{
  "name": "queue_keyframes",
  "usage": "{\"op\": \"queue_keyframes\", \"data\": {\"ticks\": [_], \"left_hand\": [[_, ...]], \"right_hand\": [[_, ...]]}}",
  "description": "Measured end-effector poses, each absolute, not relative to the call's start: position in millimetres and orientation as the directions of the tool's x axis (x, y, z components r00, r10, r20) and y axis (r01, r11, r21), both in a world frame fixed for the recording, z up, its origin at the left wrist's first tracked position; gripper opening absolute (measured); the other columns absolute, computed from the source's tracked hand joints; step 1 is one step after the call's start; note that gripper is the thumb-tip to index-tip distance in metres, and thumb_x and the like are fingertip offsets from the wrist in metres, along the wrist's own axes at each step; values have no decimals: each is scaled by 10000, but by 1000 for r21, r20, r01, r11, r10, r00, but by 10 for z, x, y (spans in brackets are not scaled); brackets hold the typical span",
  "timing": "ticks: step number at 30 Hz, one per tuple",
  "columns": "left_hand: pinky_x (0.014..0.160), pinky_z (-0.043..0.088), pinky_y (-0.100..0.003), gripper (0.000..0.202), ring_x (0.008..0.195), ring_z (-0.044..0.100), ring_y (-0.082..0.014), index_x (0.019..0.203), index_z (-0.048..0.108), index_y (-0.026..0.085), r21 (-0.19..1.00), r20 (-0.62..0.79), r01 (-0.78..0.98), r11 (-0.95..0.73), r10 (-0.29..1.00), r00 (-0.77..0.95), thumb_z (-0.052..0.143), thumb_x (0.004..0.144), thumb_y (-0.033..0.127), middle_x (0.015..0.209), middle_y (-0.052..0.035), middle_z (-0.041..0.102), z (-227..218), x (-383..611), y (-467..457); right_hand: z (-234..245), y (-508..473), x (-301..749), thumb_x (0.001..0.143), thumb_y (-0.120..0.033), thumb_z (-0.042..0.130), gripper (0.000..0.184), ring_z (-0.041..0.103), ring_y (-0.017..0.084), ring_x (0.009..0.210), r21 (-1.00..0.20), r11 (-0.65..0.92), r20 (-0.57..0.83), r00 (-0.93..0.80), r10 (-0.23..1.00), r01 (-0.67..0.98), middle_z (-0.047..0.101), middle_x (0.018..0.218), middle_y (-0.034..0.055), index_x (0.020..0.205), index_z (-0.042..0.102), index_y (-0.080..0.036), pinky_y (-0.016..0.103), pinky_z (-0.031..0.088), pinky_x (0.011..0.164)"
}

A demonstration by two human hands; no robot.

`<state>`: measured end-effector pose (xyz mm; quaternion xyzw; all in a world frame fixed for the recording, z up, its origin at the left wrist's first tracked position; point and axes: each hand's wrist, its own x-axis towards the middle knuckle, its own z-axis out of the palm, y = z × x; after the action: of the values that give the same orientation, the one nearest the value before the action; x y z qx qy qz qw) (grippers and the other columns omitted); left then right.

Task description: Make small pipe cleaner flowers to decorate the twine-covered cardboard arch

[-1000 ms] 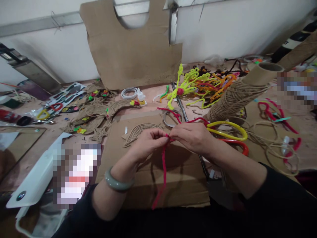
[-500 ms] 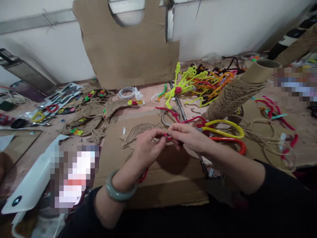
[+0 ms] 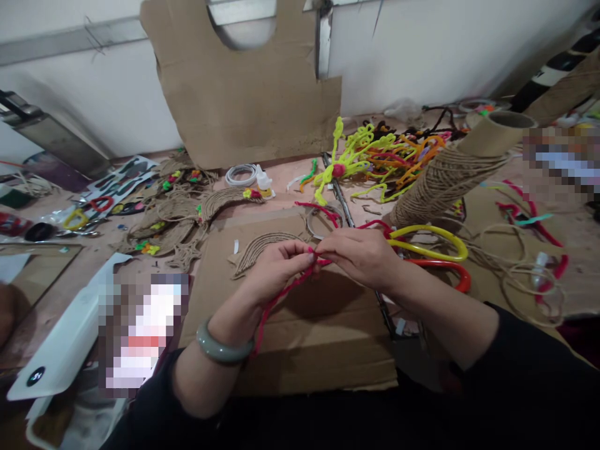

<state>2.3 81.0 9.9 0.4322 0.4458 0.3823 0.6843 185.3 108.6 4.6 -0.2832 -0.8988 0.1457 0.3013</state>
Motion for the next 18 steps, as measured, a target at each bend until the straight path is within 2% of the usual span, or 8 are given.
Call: {"op": "queue_keyframes", "data": {"ticks": [2, 4, 6, 8, 9, 11, 15, 18], "left_hand": [[594, 458, -243, 125, 572, 590, -107, 702, 611, 133, 951, -258, -95, 294, 923, 285, 655, 687, 249, 620, -26, 650, 86, 37, 803], [574, 451, -240, 102, 561, 578, -106, 715, 612, 143, 983, -180, 11, 183, 957, 225, 627, 704, 244, 626, -17, 646, 70, 53, 785], [586, 447, -241, 65, 572, 570, -106, 730, 627, 159, 983, -28, 186, -4, 985, 172, 598, 714, 214, 632, -5, 647, 51, 64, 762], [635, 450, -244, 71, 612, 579, -112, 739, 642, 178, 926, 119, 340, -165, 981, 152, 577, 711, 173, 643, 4, 657, 40, 66, 744], [651, 452, -245, 83, 626, 585, -114, 740, 646, 183, 906, 151, 374, -197, 977, 149, 571, 710, 163, 648, 5, 661, 38, 66, 741], [624, 457, -239, 75, 606, 583, -113, 735, 639, 174, 928, 113, 340, -153, 984, 135, 568, 709, 175, 645, -1, 660, 44, 66, 749], [530, 437, -216, 66, 528, 549, -97, 709, 619, 143, 977, -48, 214, 21, 992, 120, 579, 690, 191, 605, -8, 638, 60, 79, 780], [552, 433, -216, 66, 548, 551, -97, 695, 624, 147, 959, -20, 284, -26, 987, 157, 579, 697, 196, 607, -1, 634, 49, 92, 775]], "right_hand": [[53, 1068, 1839, 860, -205, 444, 183, 591, 144, 738, -400, 783, 439, -650, 620, 477, 664, 805, 51, 865, 626, -187, 246, 415, 668], [75, 1040, 1806, 857, -228, 443, 188, 583, 152, 698, -423, 716, 384, -606, 697, 555, 657, 763, 54, 841, 622, -173, 252, 391, 617], [105, 1012, 1763, 835, -231, 461, 170, 562, 146, 636, -505, 596, 272, -541, 796, 623, 641, 705, 42, 806, 616, -166, 246, 358, 562], [136, 995, 1724, 812, -223, 476, 149, 532, 127, 575, -624, 449, 127, -484, 866, 639, 616, 642, 15, 758, 603, -166, 230, 334, 525], [148, 994, 1711, 808, -223, 478, 148, 521, 118, 557, -681, 384, 69, -467, 882, 624, 603, 619, 2, 739, 596, -167, 223, 332, 517], [164, 1003, 1700, 811, -235, 481, 154, 519, 111, 556, -755, 318, 25, -461, 887, 573, 596, 609, -9, 731, 593, -165, 217, 343, 523], [162, 1038, 1723, 828, -263, 500, 151, 562, 128, 674, -735, 459, 191, -498, 846, 498, 641, 744, 19, 840, 619, -171, 232, 382, 607], [149, 1046, 1741, 823, -291, 533, 145, 552, 134, 699, -640, 576, 313, -513, 800, 508, 621, 757, 30, 814, 617, -173, 237, 381, 622]]}}
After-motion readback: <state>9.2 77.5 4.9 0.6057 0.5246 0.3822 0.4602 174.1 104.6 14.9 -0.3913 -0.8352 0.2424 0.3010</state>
